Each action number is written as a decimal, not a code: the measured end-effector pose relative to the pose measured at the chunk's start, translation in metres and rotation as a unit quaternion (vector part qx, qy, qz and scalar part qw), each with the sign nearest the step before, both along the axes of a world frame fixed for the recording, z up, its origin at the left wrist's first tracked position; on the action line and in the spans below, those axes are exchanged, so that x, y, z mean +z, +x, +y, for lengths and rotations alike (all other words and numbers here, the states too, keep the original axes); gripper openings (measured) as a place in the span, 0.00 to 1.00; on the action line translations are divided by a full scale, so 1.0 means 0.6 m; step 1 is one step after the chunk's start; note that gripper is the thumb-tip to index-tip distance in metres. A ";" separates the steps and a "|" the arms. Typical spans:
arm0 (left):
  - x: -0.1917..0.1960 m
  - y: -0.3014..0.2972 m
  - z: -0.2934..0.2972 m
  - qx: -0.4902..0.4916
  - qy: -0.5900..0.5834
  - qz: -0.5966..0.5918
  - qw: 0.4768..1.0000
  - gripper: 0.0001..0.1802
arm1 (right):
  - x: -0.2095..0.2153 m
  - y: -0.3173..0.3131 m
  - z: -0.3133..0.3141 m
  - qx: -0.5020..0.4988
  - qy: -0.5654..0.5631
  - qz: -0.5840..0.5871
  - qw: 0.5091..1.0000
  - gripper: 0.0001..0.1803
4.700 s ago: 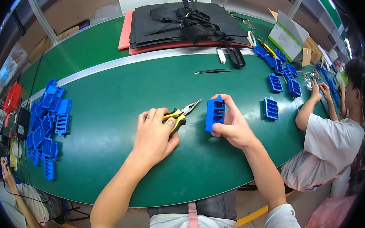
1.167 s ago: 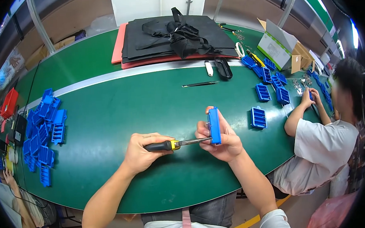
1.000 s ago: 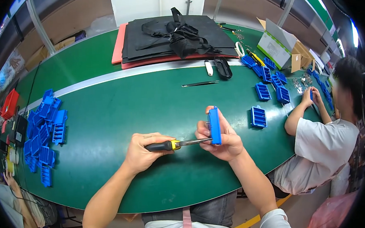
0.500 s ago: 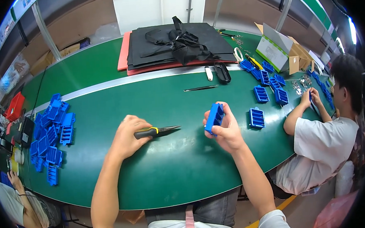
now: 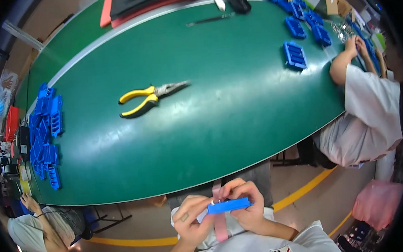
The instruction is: Assembling and finishing blue plastic component parts using needle-nose pliers at a factory workbench.
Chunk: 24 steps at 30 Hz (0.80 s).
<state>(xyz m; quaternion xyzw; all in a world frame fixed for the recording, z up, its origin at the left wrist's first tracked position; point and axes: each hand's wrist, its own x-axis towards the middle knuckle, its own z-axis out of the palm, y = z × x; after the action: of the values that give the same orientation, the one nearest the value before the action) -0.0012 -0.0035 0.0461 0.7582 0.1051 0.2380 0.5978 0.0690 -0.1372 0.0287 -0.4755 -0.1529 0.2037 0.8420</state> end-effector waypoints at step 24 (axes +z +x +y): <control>-0.106 -0.010 -0.035 0.169 -0.093 0.120 0.974 0.33 | -0.049 0.042 0.010 0.067 -0.178 -0.088 0.978 0.20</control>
<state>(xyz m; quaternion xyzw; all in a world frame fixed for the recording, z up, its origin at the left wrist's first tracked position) -0.0070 -0.0243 -0.0178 0.6937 0.3242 0.2325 0.5997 0.0942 -0.1314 -0.0009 -0.6222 -0.2189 0.2406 0.7120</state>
